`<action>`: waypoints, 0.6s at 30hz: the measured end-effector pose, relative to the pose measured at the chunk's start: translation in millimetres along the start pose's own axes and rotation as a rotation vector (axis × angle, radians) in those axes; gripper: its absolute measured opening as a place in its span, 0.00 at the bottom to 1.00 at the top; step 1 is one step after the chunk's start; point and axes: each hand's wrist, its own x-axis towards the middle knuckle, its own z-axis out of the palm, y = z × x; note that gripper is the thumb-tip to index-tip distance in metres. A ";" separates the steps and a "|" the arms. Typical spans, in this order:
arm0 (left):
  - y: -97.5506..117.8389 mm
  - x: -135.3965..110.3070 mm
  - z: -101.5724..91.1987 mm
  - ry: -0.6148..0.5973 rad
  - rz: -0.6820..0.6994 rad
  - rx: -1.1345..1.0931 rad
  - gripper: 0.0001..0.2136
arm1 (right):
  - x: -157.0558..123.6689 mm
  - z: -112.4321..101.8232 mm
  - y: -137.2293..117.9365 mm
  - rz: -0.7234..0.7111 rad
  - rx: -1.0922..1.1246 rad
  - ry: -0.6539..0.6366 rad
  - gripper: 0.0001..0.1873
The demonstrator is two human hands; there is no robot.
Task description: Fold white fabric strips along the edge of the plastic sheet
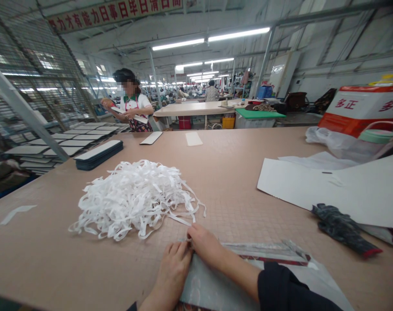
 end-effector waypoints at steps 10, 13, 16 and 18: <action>-28.8 11.1 -3.2 -0.027 0.227 -0.025 0.15 | -107.8 -38.1 38.2 -0.211 -0.389 0.014 0.06; -36.3 20.2 -1.5 -0.084 0.194 -0.098 0.11 | -148.3 -57.4 68.4 0.041 -0.354 -0.020 0.06; -29.5 33.2 -10.0 -0.205 0.122 -0.129 0.09 | -172.2 -75.0 99.0 0.304 -0.270 -0.044 0.09; -18.7 43.3 -13.9 -0.246 0.088 -0.110 0.10 | -175.7 -83.7 113.7 0.427 -0.179 -0.042 0.10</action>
